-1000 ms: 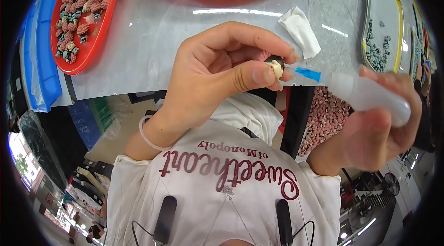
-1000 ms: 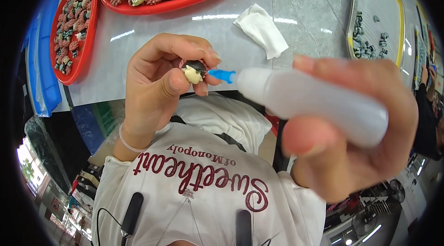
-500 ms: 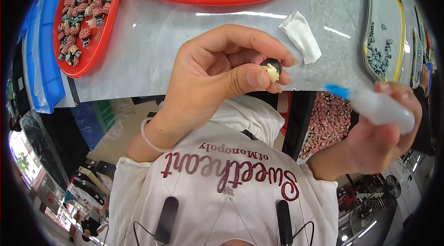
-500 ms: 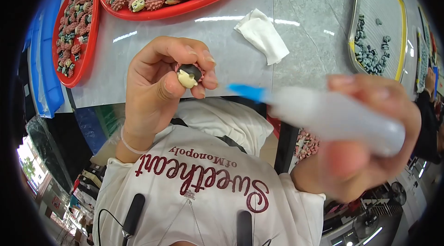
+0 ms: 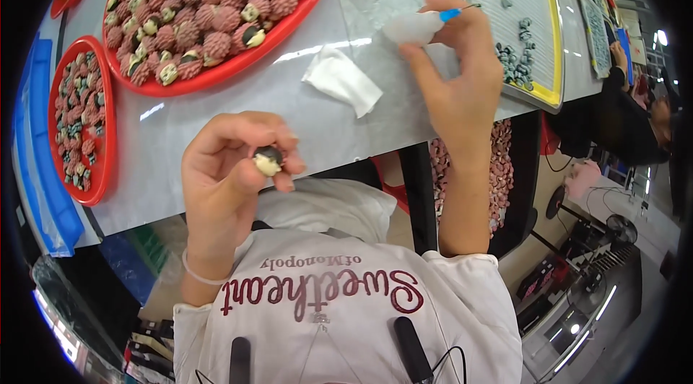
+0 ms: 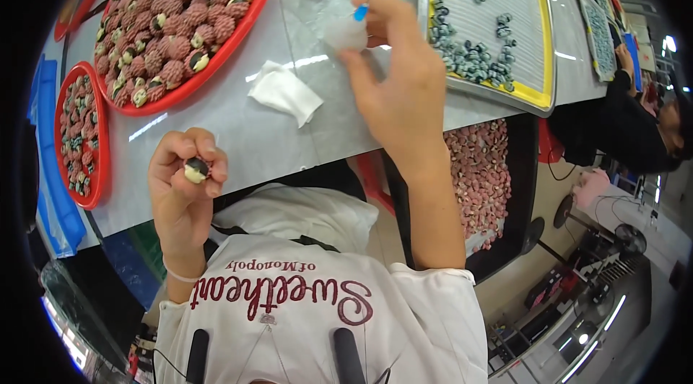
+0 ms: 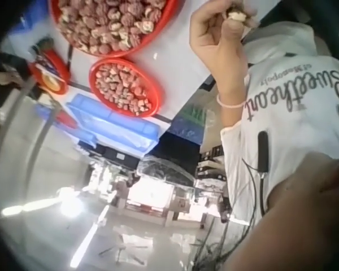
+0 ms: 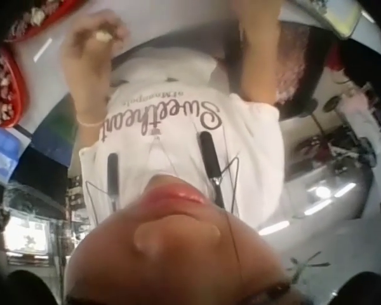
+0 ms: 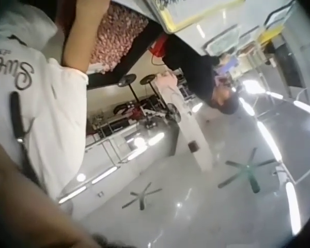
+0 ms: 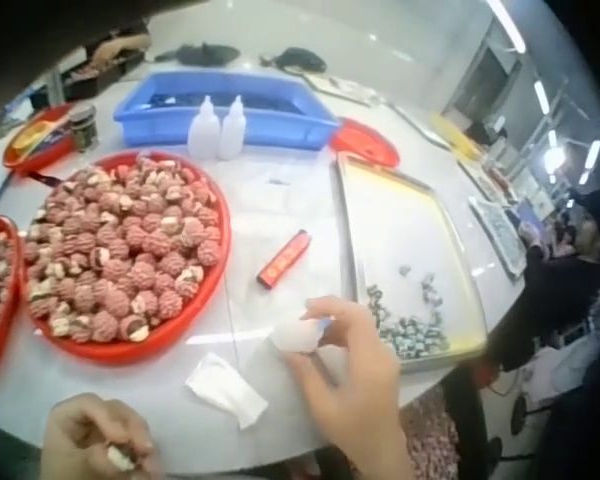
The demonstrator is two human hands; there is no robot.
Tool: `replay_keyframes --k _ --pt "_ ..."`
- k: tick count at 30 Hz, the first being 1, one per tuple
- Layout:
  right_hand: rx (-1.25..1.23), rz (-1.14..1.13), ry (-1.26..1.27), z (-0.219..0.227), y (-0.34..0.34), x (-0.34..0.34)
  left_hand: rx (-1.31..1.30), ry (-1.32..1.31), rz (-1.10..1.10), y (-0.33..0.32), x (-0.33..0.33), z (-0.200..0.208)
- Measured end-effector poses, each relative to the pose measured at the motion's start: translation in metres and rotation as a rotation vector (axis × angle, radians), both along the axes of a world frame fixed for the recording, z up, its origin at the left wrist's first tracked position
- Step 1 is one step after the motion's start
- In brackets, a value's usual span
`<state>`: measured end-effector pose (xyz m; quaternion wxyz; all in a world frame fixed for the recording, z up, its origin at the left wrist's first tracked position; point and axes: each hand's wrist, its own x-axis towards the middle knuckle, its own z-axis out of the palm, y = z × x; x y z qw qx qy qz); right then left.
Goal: The person assembles small figurines by applying glue from a squeeze bottle onto a figurine piece, attaching a second piece by hand, and placing the assembled figurine into a tray.
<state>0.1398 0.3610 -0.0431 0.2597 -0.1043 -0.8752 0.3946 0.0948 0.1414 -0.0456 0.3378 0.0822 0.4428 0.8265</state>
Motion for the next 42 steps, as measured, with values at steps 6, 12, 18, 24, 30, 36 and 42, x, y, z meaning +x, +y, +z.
replay_keyframes --k 6,12,18,24,30,36,42 --pt "0.252 -0.204 -0.110 0.028 0.097 0.010 -0.037 0.045 0.035 -0.004 -0.001 0.002" --pt "0.499 -0.155 -0.335 0.014 0.151 -0.004 -0.007 0.051 -0.008 0.003 -0.002 0.006" --pt "-0.262 -0.162 0.075 0.033 0.094 0.023 -0.014 0.037 0.015 -0.008 -0.006 0.000" --pt "-0.859 0.164 0.027 0.025 0.037 0.049 0.101 0.005 -0.079 0.002 -0.004 -0.001" --pt "-1.254 0.370 0.036 0.017 -0.007 0.044 0.068 0.013 -0.135 0.015 0.001 0.004" --pt "-1.105 0.350 -0.073 0.028 -0.046 0.037 0.071 0.035 -0.097 0.019 0.007 0.000" --pt "-0.537 0.332 0.178 0.024 -0.067 0.031 0.051 0.081 -0.069 0.011 0.007 -0.001"
